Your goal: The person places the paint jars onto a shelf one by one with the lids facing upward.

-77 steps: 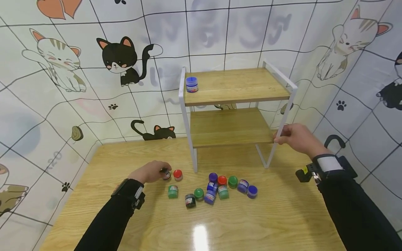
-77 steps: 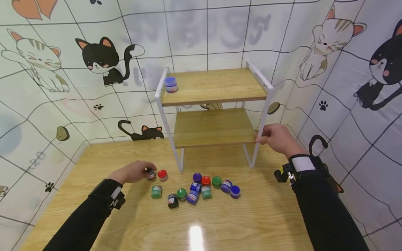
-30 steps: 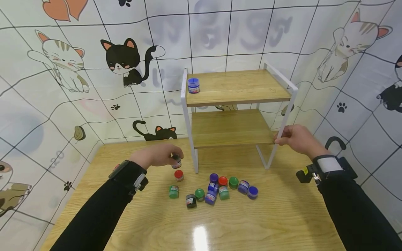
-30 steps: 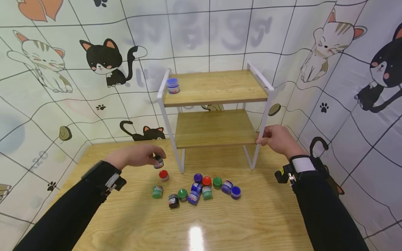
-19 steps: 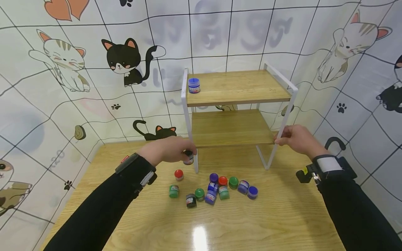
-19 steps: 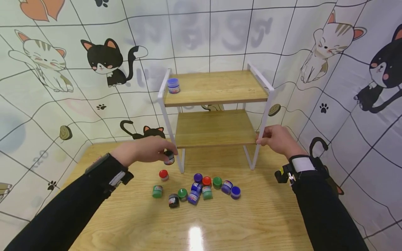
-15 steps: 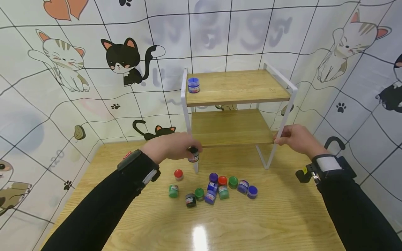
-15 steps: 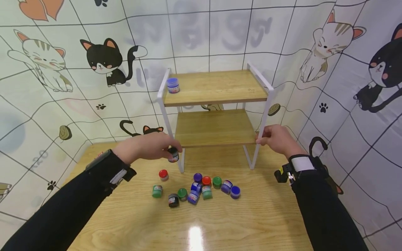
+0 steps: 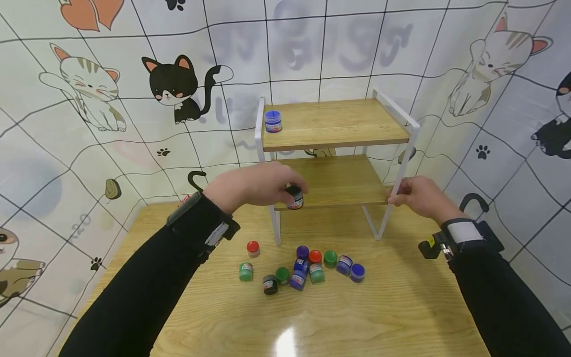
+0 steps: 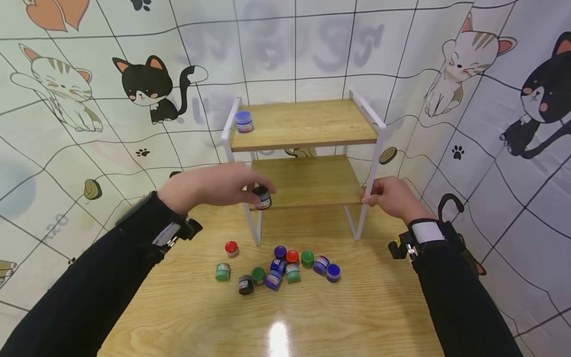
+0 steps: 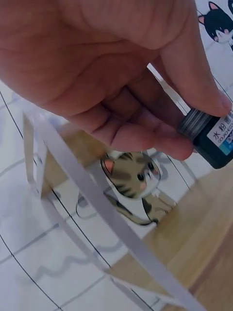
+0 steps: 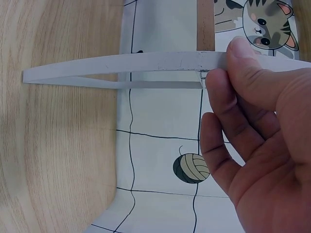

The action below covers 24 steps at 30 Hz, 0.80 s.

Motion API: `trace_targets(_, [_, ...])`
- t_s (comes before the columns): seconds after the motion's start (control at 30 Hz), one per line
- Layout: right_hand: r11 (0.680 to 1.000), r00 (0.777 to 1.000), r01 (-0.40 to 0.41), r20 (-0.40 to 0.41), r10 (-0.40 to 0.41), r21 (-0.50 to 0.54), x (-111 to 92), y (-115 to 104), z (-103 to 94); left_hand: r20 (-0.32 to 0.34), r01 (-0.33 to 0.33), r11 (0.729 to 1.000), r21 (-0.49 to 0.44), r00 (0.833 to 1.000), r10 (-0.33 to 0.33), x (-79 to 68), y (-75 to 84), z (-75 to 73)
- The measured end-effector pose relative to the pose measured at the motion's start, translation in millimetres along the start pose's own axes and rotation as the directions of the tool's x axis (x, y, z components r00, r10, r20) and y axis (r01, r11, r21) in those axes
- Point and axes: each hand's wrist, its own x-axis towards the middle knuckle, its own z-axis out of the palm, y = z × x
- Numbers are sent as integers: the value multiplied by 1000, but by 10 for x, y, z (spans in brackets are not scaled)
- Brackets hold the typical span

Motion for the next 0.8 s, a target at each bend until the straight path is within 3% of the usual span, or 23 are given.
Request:
trace_targets(0.4, [1000, 1000, -8, 2, 8, 0, 5, 36, 7, -92, 9, 999, 47, 996, -5, 56, 186, -431])
trace_targets(0.8, [1000, 1000, -8, -7, 8, -1, 24, 55, 17, -167, 49, 997, 56, 985, -39, 170, 121, -707])
